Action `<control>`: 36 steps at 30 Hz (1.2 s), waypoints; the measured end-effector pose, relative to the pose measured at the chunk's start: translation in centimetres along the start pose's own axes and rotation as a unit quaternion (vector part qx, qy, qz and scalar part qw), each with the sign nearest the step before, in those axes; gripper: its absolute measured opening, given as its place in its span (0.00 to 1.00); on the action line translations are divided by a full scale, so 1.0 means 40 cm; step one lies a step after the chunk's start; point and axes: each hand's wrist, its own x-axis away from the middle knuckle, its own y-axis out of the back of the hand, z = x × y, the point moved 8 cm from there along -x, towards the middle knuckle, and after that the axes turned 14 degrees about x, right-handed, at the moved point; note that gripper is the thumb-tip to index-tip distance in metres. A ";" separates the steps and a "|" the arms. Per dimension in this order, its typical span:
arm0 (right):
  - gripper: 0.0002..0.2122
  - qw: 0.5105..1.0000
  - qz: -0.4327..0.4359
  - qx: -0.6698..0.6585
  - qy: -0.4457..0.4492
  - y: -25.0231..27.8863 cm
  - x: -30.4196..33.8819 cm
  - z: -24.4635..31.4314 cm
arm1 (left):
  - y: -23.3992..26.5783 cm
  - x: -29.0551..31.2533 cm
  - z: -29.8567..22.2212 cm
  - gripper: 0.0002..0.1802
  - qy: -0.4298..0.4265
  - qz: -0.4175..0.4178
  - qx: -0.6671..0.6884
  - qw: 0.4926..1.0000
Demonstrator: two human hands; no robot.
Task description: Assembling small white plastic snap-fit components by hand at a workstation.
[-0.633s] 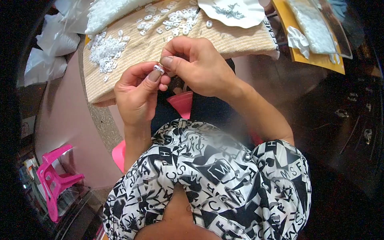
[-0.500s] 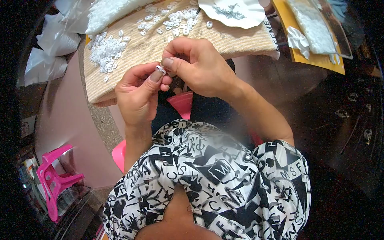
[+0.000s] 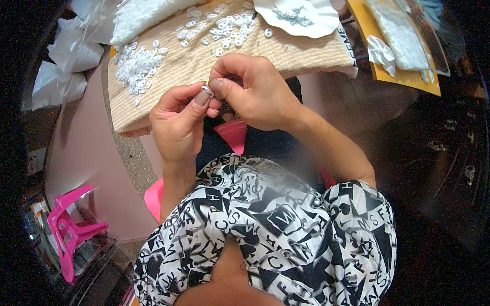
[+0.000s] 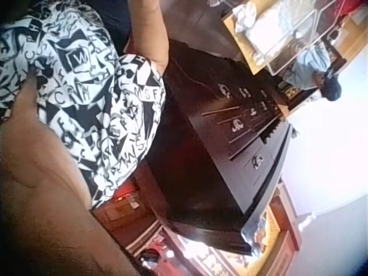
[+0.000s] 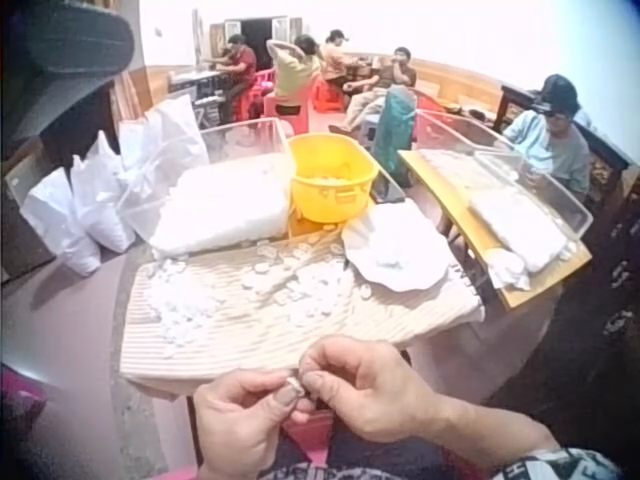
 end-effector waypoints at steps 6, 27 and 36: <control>0.01 0.989 -0.066 0.093 0.094 0.003 0.001 0.015 | 0.001 0.004 -0.003 0.05 -0.018 -0.010 -0.034 0.999; 0.04 0.996 -0.065 -0.062 -0.002 0.007 -0.031 -0.068 | 0.036 -0.022 0.008 0.04 -0.041 -0.063 -0.052 0.996; 0.04 0.986 -0.166 -0.002 -0.019 0.135 -0.055 -0.142 | 0.179 -0.248 -0.189 0.06 -0.267 -0.111 -0.609 0.738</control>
